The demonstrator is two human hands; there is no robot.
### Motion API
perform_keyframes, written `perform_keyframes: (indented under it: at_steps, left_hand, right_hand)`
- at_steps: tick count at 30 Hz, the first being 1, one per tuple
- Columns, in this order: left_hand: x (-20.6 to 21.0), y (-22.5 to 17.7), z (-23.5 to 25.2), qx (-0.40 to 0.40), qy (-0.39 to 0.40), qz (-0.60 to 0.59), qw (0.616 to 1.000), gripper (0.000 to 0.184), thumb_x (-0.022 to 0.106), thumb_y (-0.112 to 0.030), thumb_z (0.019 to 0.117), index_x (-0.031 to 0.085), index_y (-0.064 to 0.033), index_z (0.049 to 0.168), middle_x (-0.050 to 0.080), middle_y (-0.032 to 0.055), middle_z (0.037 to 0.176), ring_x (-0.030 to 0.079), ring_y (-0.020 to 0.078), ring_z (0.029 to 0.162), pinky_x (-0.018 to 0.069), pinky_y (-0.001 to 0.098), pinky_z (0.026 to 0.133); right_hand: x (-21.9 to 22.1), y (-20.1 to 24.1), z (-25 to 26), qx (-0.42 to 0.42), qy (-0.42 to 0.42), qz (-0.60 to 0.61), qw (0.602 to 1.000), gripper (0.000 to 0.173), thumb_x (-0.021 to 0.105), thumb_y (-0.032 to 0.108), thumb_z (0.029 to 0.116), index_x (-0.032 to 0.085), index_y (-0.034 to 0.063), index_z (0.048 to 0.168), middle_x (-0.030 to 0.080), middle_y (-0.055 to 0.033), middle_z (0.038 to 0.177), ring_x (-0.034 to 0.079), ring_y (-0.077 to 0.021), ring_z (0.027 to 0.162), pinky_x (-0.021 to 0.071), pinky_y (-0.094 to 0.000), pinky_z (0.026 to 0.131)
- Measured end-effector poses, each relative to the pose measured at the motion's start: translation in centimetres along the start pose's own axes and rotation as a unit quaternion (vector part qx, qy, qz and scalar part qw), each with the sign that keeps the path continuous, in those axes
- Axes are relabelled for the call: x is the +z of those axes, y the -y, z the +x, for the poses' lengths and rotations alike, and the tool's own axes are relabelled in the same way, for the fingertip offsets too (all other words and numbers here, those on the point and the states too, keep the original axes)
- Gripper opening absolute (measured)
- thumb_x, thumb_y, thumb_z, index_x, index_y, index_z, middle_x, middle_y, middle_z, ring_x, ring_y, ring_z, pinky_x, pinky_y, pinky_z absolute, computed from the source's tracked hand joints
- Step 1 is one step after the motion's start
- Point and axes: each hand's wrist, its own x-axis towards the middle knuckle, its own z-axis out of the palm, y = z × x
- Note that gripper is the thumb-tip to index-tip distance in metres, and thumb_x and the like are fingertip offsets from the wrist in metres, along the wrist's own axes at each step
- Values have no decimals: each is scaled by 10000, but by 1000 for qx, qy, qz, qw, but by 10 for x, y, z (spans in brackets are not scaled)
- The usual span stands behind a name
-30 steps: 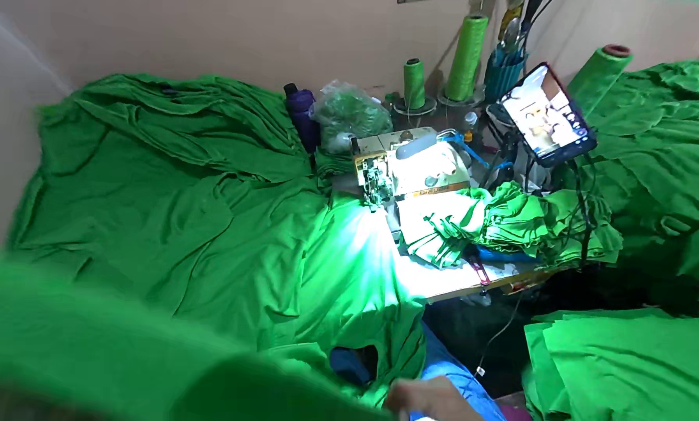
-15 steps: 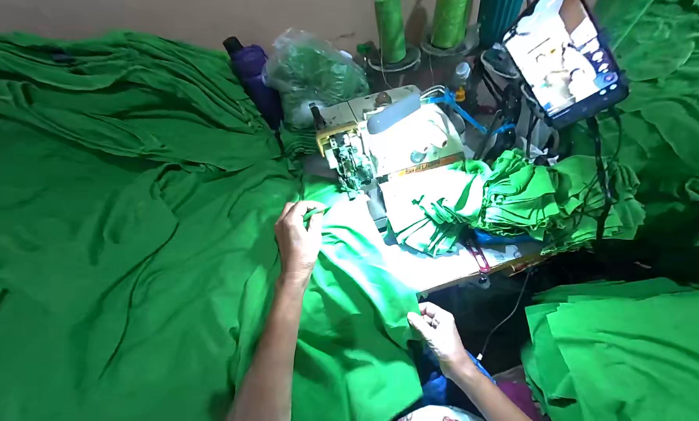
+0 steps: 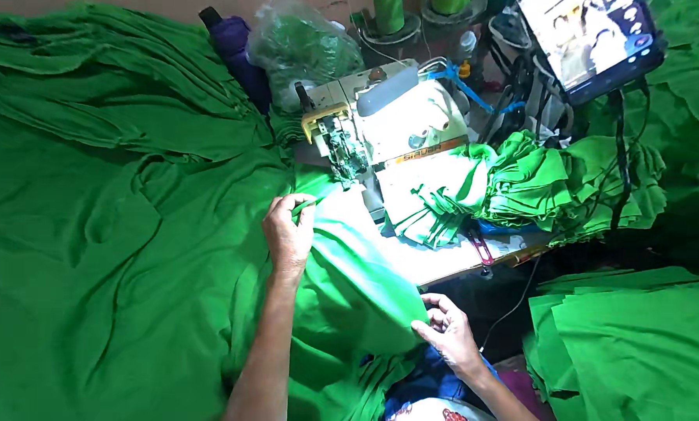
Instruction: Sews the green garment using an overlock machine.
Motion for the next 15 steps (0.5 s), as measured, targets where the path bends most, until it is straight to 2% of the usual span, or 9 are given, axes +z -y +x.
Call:
perform_keyframes:
  at_steps: [3, 5, 7, 9, 10, 12, 13, 14, 15]
  left_hand:
    - [1, 1, 0, 0, -3, -9, 1000, 259, 551, -134, 1045, 689, 60, 1146, 683, 259, 1126, 661, 375, 1068, 496, 505, 958]
    - [-3, -3, -3, 0, -12, -25, 1000, 296, 518, -146, 1062, 677, 85, 1157, 690, 264, 1110, 676, 345, 1034, 514, 478, 942]
    - [-14, -11, -12, 15, -26, -54, 998, 295, 523, -152, 1057, 687, 86, 1120, 683, 205, 1036, 659, 211, 927, 528, 355, 865]
    - [-30, -21, -26, 60, -33, -118, 991, 260, 555, -146, 1032, 688, 76, 1007, 639, 85, 966, 599, 24, 869, 506, 180, 806]
    - [-39, -27, -33, 89, -31, -162, 982, 239, 571, -148, 1020, 690, 54, 970, 633, 31, 966, 597, -30, 889, 513, 141, 814]
    - [-61, -44, -43, 125, -22, -220, 967, 212, 604, -219, 1015, 723, -50, 970, 642, -67, 988, 591, -85, 918, 513, 102, 817]
    - [-72, -52, -45, 139, -18, -239, 961, 208, 612, -253, 1016, 746, -96, 992, 644, -94, 999, 584, -96, 912, 499, 87, 802]
    - [-83, -58, -44, 153, -4, -252, 956, 202, 598, -317, 1036, 748, -182, 1043, 640, -140, 1030, 581, -108, 928, 488, 76, 808]
    - [-90, -62, -40, 163, 0, -260, 952, 187, 599, -334, 1035, 750, -231, 1074, 636, -162, 1043, 584, -106, 940, 487, 71, 816]
  right_hand:
    - [1, -3, 0, -8, 1, -43, 999, 430, 720, 22, 835, 592, -20, 1243, 700, 16, 780, 638, -11, 640, 539, -173, 635]
    - [1, -5, 1, -75, -21, -158, 984, 400, 690, 54, 860, 621, -37, 1244, 729, -37, 840, 679, -76, 692, 562, -239, 661]
    - [2, -2, 9, -199, -59, -274, 939, 366, 676, 89, 874, 664, -43, 1215, 754, -110, 977, 745, -193, 847, 615, -354, 762]
    - [10, 18, 23, -300, -92, -305, 899, 360, 692, 189, 879, 698, -29, 1165, 736, -151, 1058, 715, -243, 970, 586, -359, 848]
    - [16, 34, 29, -336, -86, -295, 890, 414, 698, 258, 890, 696, -29, 1190, 731, -164, 1115, 699, -250, 1037, 561, -359, 904]
    - [32, 67, 41, -399, -22, -251, 882, 570, 705, 356, 913, 643, -65, 1292, 698, -199, 1243, 662, -246, 1171, 517, -373, 1010]
    - [41, 82, 45, -419, 27, -219, 881, 609, 706, 363, 920, 611, -80, 1328, 678, -207, 1281, 639, -216, 1217, 497, -345, 1047]
    - [49, 94, 48, -429, 81, -173, 883, 592, 707, 320, 934, 591, -90, 1345, 671, -200, 1285, 625, -166, 1229, 485, -301, 1063]
    - [57, 104, 49, -431, 125, -119, 885, 516, 703, 255, 949, 604, -87, 1322, 694, -172, 1236, 636, -108, 1187, 493, -253, 1039]
